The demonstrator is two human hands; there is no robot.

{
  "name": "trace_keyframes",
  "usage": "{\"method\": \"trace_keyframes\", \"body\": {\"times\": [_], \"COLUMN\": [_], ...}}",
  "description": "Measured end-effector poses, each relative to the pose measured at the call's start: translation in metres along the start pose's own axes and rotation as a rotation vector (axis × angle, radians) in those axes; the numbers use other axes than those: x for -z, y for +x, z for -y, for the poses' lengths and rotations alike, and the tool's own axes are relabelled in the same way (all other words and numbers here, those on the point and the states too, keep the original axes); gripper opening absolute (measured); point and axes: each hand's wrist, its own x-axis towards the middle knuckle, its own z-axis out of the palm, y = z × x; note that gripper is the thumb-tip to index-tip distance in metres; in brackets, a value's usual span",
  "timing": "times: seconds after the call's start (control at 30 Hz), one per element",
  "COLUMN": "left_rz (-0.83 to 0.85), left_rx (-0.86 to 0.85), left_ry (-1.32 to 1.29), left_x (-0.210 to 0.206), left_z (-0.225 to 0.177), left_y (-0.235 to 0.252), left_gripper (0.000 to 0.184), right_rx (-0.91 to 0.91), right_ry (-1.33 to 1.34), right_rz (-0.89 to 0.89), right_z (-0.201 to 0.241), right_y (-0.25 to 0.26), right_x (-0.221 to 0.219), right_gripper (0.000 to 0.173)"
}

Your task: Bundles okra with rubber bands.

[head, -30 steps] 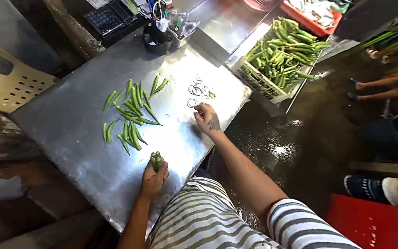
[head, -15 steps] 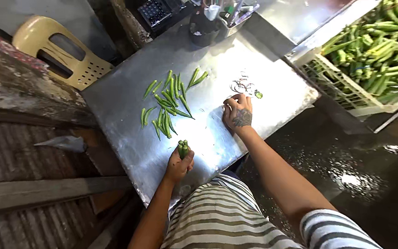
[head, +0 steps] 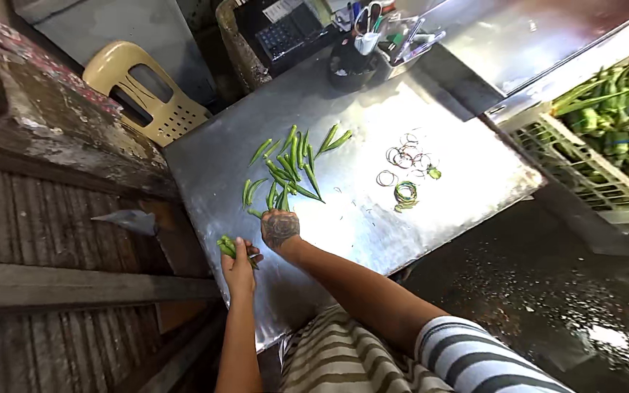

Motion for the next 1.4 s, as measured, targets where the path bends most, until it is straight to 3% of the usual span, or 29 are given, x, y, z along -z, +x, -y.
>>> {"method": "trace_keyframes", "body": {"times": [0.13, 0.27, 0.43, 0.57, 0.67, 0.77, 0.83, 0.93, 1.03, 1.1, 1.27, 1.4], "left_rz": [0.140, 0.289, 0.383, 0.538, 0.660, 0.768, 0.820, 0.908, 0.993, 1.042, 1.018, 0.962], "left_rx": [-0.012, -0.029, 0.003, 0.005, 0.032, 0.073, 0.107, 0.123, 0.135, 0.141, 0.197, 0.194], "left_ry": [-0.048, -0.200, -0.313, -0.311, -0.354, -0.382, -0.386, -0.368, -0.356, -0.343, -0.283, -0.209], "left_x": [0.005, -0.012, -0.033, -0.046, -0.049, -0.048, -0.050, -0.056, -0.068, -0.072, -0.071, -0.061], "left_z": [0.004, 0.016, 0.015, 0.019, 0.015, 0.014, 0.014, 0.015, 0.015, 0.013, 0.012, 0.016], "left_y": [-0.003, -0.001, -0.004, -0.007, -0.009, -0.012, -0.015, -0.020, -0.025, -0.029, -0.035, -0.033], "left_gripper": [0.025, 0.032, 0.017, 0.015, 0.015, 0.023, 0.027, 0.026, 0.022, 0.020, 0.014, 0.011], "right_rx": [0.099, 0.243, 0.339, 0.354, 0.092, -0.299, -0.420, -0.320, -0.148, -0.166, -0.205, -0.104], "right_ry": [0.193, 0.156, 0.231, 0.351, 0.475, 0.285, 0.180, 0.095, -0.046, -0.031, 0.296, 0.938], "right_rz": [0.038, 0.093, -0.024, 0.014, -0.225, -0.528, -0.639, -0.584, -0.642, -0.624, -0.671, -0.800], "right_z": [-0.008, -0.022, -0.051, -0.089, -0.146, -0.219, -0.260, -0.297, -0.317, -0.316, -0.301, -0.283], "right_y": [-0.027, -0.051, -0.063, -0.070, -0.073, -0.057, -0.044, -0.026, -0.016, -0.018, -0.033, -0.056], "right_x": [0.020, 0.031, 0.026, 0.032, 0.040, 0.047, 0.051, 0.046, 0.036, 0.039, 0.062, 0.076], "right_gripper": [0.042, 0.038, 0.033, 0.036, 0.040, 0.031, 0.031, 0.024, 0.026, 0.027, 0.026, 0.022]}}
